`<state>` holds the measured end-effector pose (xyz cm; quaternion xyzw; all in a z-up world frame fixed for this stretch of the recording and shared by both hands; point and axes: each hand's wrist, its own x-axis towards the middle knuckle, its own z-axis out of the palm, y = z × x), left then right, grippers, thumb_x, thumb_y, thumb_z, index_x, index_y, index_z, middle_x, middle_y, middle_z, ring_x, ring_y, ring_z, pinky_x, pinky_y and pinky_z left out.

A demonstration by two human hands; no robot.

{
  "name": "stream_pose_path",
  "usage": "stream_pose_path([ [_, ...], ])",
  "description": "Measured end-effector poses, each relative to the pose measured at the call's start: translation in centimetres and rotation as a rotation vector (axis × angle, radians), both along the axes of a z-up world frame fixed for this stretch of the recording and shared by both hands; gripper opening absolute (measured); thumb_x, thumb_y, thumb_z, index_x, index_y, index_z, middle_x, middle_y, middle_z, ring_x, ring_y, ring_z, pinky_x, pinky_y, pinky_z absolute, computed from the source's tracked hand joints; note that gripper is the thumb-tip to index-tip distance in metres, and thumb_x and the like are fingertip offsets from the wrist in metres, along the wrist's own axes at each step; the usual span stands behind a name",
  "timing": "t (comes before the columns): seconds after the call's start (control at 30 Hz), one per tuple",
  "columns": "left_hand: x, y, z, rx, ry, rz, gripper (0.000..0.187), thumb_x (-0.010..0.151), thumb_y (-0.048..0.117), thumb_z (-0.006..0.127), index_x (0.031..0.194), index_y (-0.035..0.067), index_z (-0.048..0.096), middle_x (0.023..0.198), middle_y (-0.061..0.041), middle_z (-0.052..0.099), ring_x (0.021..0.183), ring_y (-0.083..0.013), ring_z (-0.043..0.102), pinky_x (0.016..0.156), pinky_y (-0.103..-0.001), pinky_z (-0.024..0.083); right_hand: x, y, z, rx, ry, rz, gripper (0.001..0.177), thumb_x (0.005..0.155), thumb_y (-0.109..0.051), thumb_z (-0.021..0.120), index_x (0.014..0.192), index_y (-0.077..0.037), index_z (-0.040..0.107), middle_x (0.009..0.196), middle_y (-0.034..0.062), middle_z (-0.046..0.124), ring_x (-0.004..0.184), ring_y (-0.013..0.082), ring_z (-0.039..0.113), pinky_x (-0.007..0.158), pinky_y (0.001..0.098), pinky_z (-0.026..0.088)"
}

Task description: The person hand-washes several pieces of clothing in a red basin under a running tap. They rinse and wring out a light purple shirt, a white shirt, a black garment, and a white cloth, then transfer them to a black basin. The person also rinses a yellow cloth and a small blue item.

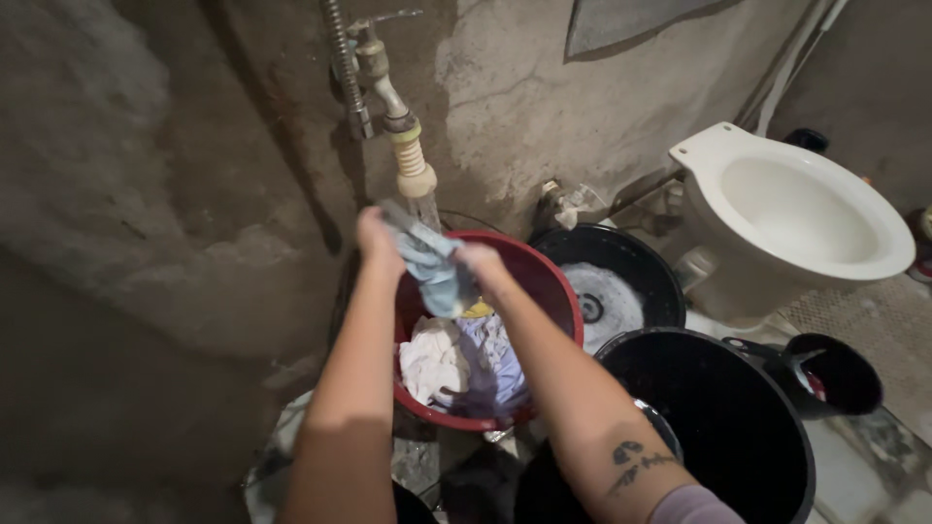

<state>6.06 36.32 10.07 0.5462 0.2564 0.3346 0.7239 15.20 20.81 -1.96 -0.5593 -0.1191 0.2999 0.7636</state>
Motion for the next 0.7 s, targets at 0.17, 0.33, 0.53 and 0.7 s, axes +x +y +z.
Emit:
stream_pose_path([
  [0.17, 1.7, 1.9, -5.5, -0.878, -0.070, -0.382, 0.042, 0.090, 0.043, 0.045, 0.097, 0.011, 0.070, 0.095, -0.008, 0.073, 0.087, -0.0274, 0.070, 0.080, -0.047, 0.058, -2.7, 2.3, 9.4, 0.219, -0.184, -0.071, 0.021, 0.086, -0.016, 0.074, 0.101, -0.004, 0.067, 0.095, 0.0070, 0.069, 0.084, 0.0194, 0.065, 0.077, 0.0375, 0.056],
  [0.33, 7.8, 2.8, -15.4, -0.507, -0.076, -0.352, 0.033, 0.095, 0.035, 0.059, 0.110, 0.009, 0.071, 0.105, -0.011, 0.074, 0.098, -0.0275, 0.071, 0.086, -0.045, 0.057, -6.3, 6.1, 9.4, -0.416, -0.758, -0.357, 0.023, 0.082, -0.020, 0.077, 0.090, 0.002, 0.073, 0.079, 0.0113, 0.070, 0.071, 0.0208, 0.066, 0.071, 0.0358, 0.053],
  [0.53, 10.1, 2.3, -15.8, 0.235, 0.266, -0.197, 0.046, 0.104, 0.046, 0.056, 0.113, 0.003, 0.071, 0.102, -0.018, 0.071, 0.093, -0.0324, 0.068, 0.079, -0.047, 0.053, 1.8, 4.8, 2.0, -0.035, -0.571, -0.356, 0.017, 0.097, -0.019, 0.065, 0.096, -0.002, 0.070, 0.080, 0.0078, 0.069, 0.075, 0.0188, 0.061, 0.069, 0.0365, 0.053],
  [0.7, 8.5, 2.6, -8.0, 0.833, 0.527, -0.344, 0.039, 0.101, 0.041, 0.062, 0.113, 0.005, 0.071, 0.101, -0.017, 0.074, 0.093, -0.0300, 0.070, 0.079, -0.044, 0.054, 6.1, 1.2, 4.4, 0.038, -0.327, 0.099, 0.044, 0.089, -0.008, 0.064, 0.133, -0.007, 0.055, 0.109, 0.0080, 0.061, 0.096, 0.0178, 0.059, 0.081, 0.0320, 0.050],
])
